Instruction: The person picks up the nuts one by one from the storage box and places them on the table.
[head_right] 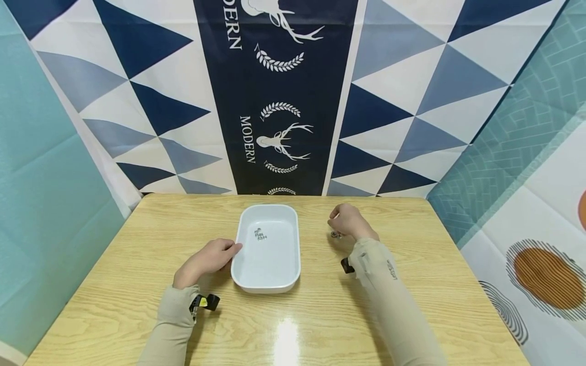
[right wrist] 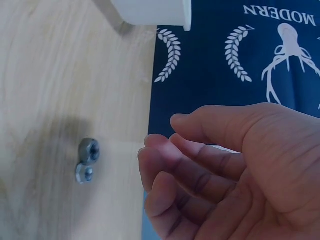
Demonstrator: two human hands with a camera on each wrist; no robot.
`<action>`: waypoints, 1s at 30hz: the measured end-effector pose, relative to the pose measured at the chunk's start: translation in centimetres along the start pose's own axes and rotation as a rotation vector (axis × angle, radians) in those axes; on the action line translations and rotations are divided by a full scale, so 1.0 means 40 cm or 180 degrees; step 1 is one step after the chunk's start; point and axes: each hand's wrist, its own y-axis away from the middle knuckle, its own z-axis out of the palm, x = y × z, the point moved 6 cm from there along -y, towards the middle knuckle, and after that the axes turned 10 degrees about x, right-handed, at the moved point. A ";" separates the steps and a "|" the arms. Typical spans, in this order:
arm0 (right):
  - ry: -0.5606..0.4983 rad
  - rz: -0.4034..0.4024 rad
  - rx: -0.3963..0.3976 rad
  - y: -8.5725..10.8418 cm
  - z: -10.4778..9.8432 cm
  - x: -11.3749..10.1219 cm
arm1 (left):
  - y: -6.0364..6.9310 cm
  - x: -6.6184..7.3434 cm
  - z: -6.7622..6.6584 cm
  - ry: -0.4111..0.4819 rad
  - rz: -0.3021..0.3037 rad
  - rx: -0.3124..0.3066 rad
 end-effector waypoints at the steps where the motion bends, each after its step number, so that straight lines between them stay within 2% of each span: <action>1: -0.0024 0.0008 -0.0008 0.000 -0.001 -0.003 | 0.000 0.000 0.000 -0.0001 0.0004 0.0001; 13: -0.0075 0.0052 0.0041 -0.004 -0.013 -0.034 | 0.005 0.003 0.001 0.0010 -0.0001 -0.0021; 22: -0.0139 -0.0052 0.0067 -0.010 -0.019 -0.042 | 0.000 -0.002 0.005 -0.0007 -0.0024 -0.0052; 30: -0.0171 0.0045 0.0024 -0.010 -0.018 -0.047 | 0.000 -0.007 0.008 0.0017 -0.0069 -0.0084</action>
